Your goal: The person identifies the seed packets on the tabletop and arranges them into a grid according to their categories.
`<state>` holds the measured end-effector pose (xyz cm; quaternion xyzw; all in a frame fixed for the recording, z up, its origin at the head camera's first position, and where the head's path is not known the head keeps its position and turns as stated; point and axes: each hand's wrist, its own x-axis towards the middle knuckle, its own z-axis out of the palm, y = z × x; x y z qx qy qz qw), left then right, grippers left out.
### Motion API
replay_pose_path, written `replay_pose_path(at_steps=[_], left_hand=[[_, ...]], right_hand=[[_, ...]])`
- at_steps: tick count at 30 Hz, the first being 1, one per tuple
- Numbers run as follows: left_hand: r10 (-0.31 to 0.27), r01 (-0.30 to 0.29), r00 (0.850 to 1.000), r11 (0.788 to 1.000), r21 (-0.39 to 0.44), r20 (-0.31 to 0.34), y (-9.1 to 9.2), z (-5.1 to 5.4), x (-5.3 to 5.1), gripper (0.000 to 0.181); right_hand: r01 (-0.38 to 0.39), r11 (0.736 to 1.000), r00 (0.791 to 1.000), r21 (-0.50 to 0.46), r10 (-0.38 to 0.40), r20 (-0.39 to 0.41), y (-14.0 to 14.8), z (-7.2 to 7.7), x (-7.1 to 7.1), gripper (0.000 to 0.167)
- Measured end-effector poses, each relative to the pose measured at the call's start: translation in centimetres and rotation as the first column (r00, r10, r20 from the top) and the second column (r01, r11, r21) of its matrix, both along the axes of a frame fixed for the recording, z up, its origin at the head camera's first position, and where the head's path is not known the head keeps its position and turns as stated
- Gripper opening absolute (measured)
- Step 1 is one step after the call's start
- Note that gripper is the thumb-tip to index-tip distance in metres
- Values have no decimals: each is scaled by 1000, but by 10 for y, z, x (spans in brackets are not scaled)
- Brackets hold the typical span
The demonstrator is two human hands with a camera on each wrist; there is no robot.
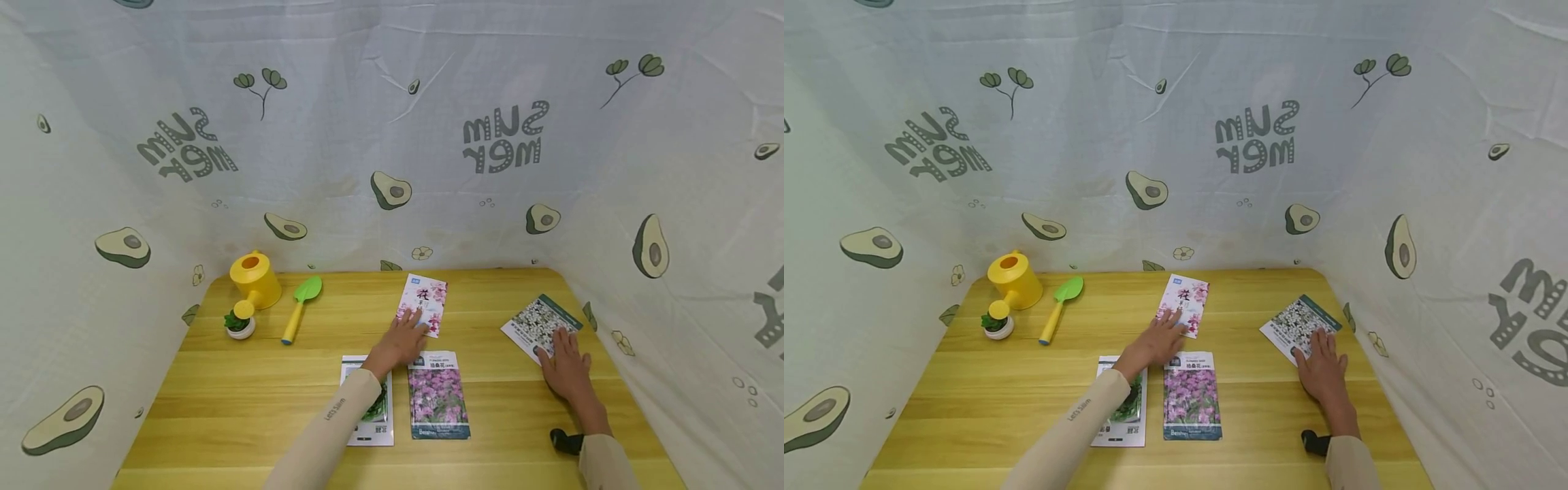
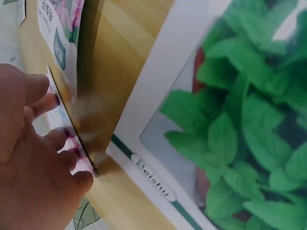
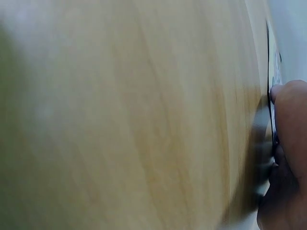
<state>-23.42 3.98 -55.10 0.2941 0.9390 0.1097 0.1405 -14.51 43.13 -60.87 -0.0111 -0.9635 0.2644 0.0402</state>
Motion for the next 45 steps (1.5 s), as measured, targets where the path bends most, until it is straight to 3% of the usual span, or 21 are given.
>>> replay_pose_path(at_steps=[10,17,27,34,45], left_hand=[[54,-54,998,999,6,27,-11,0,4,50],[75,-74,997,996,-55,12,-19,1,6,61],[117,-118,993,989,-89,-17,-27,-1,9,61],[158,-157,987,982,-102,2,-36,1,12,59],[188,-188,982,981,-54,-2,-58,-1,14,57]], right_hand=[[19,1000,999,14,-20,45,-4,10,0,82],[13,998,995,60,-19,103,-7,18,0,79],[11,998,996,57,-16,84,-9,16,0,79],[20,999,999,41,-22,44,-10,13,3,79],[18,999,999,35,-19,27,-11,13,2,80]])
